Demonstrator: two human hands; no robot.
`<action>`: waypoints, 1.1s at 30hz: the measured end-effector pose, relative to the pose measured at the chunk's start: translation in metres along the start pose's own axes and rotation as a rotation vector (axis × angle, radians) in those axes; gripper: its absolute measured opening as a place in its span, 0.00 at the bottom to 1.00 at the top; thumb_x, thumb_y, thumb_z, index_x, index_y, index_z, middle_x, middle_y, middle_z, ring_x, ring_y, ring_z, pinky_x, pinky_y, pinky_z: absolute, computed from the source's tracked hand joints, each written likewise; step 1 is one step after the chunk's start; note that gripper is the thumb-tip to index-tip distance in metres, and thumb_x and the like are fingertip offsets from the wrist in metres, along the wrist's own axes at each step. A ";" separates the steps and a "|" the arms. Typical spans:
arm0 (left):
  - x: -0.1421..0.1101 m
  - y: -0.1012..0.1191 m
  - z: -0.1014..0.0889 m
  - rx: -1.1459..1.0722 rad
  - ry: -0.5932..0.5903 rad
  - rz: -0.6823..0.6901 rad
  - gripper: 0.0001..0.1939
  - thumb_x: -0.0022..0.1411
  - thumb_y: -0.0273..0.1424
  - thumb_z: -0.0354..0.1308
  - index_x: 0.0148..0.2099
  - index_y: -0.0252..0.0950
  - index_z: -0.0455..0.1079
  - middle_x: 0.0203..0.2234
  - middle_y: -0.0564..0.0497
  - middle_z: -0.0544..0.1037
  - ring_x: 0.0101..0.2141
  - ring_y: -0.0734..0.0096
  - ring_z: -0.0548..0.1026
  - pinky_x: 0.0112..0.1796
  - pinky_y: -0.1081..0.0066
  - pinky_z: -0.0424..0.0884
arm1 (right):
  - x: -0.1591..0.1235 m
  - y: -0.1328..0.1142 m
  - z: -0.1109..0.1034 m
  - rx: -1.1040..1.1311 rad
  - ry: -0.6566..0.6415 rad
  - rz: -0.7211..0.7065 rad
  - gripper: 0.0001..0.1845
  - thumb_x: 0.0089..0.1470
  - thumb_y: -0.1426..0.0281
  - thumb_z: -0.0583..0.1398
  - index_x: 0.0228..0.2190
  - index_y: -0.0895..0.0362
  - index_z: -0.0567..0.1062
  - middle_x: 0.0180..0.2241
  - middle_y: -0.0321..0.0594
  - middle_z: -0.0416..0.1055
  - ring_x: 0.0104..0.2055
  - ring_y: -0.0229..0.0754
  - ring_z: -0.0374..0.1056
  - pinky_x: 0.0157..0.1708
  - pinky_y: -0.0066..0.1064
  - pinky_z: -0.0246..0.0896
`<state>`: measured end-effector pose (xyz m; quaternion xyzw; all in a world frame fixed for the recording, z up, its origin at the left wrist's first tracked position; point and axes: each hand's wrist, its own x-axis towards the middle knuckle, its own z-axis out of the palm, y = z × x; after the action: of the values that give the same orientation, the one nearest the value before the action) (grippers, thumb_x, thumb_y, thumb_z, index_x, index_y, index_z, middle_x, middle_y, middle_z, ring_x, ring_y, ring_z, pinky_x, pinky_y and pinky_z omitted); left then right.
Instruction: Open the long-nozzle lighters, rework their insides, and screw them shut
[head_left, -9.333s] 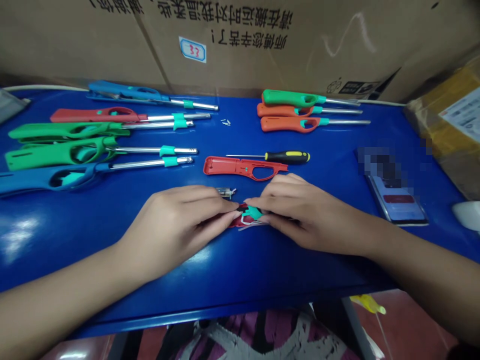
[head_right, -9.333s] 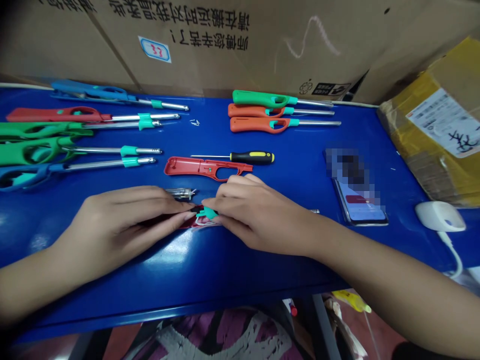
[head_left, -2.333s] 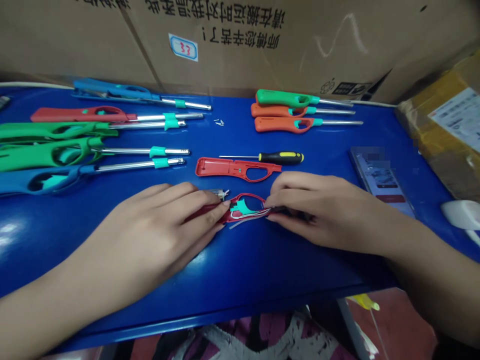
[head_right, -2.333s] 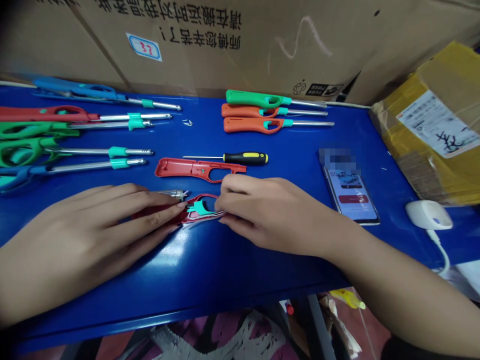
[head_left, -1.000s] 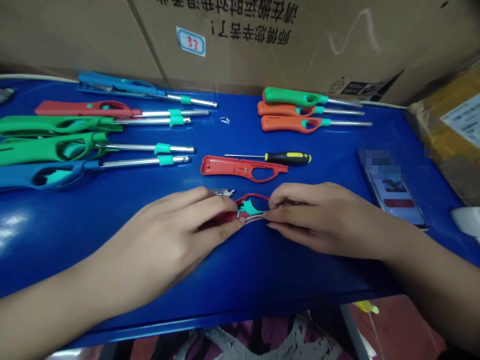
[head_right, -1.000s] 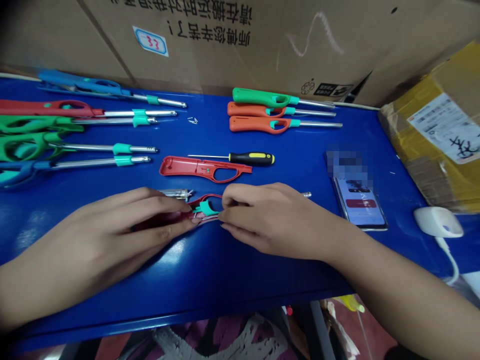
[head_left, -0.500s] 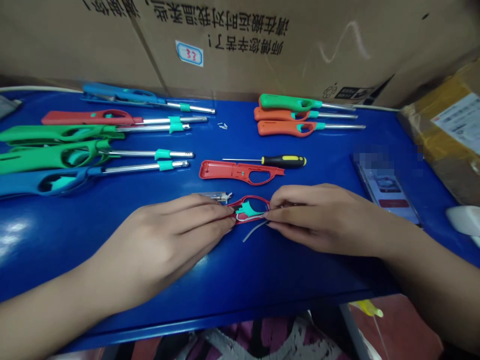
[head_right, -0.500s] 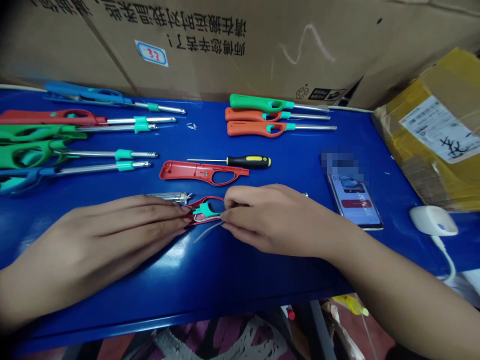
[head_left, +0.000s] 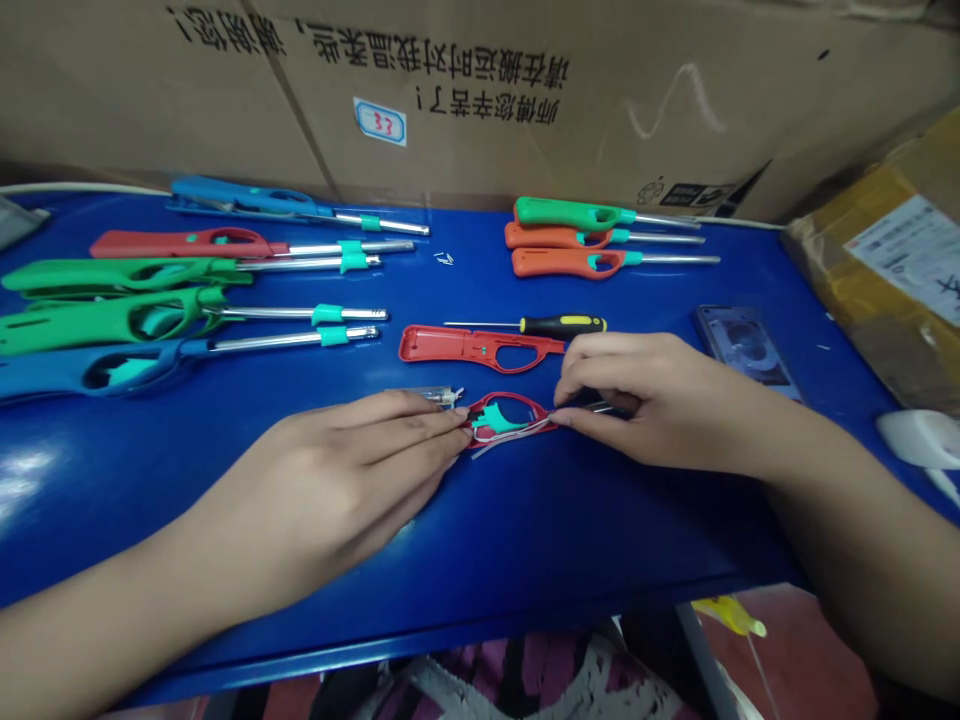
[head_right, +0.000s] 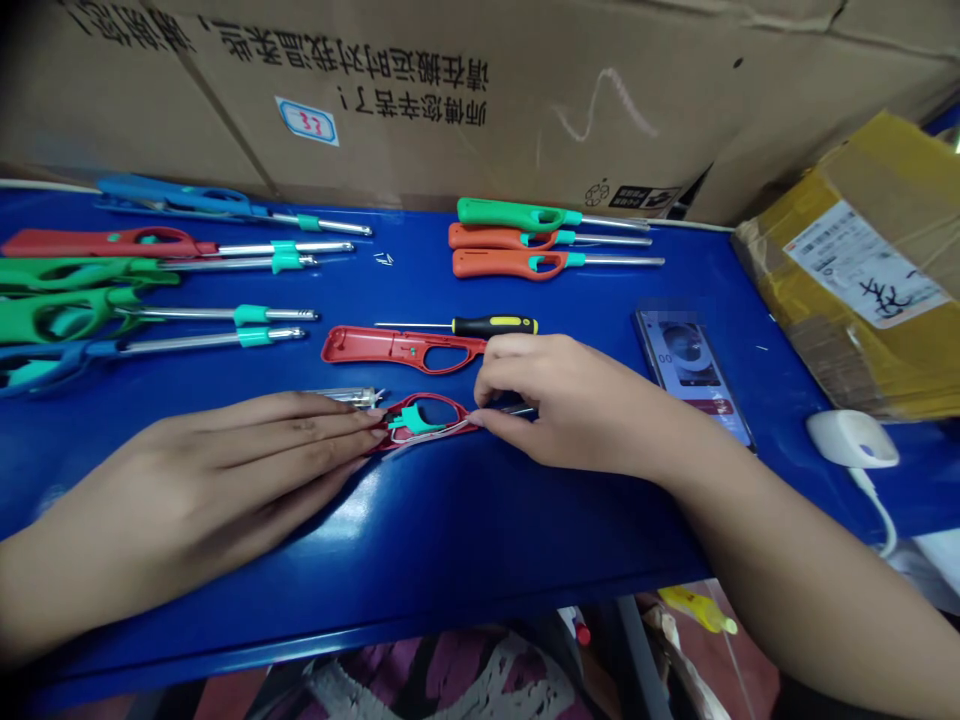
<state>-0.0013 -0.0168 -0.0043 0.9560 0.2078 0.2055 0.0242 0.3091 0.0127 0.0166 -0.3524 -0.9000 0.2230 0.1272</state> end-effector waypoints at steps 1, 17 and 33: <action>-0.001 -0.001 0.000 -0.004 -0.014 0.002 0.16 0.75 0.25 0.55 0.59 0.28 0.76 0.52 0.44 0.85 0.52 0.56 0.83 0.54 0.57 0.83 | 0.001 0.001 0.000 0.015 -0.017 0.001 0.07 0.66 0.68 0.63 0.35 0.57 0.79 0.37 0.40 0.76 0.38 0.39 0.71 0.38 0.31 0.62; 0.000 -0.002 -0.004 -0.074 0.060 -0.068 0.16 0.73 0.29 0.60 0.59 0.32 0.76 0.53 0.43 0.84 0.51 0.59 0.83 0.55 0.61 0.80 | 0.000 -0.003 0.002 -0.002 0.061 0.030 0.06 0.65 0.67 0.64 0.37 0.57 0.77 0.35 0.37 0.73 0.35 0.37 0.67 0.35 0.29 0.60; 0.000 -0.034 -0.007 -0.070 -0.134 -0.415 0.15 0.76 0.37 0.51 0.52 0.37 0.77 0.43 0.45 0.78 0.43 0.56 0.78 0.43 0.56 0.77 | 0.000 -0.019 0.022 -0.206 -0.013 -0.193 0.24 0.70 0.61 0.58 0.64 0.51 0.72 0.63 0.54 0.66 0.63 0.56 0.65 0.56 0.51 0.66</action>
<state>-0.0176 0.0142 -0.0020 0.9028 0.3910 0.1390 0.1129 0.2896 -0.0061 0.0067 -0.2740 -0.9486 0.1184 0.1054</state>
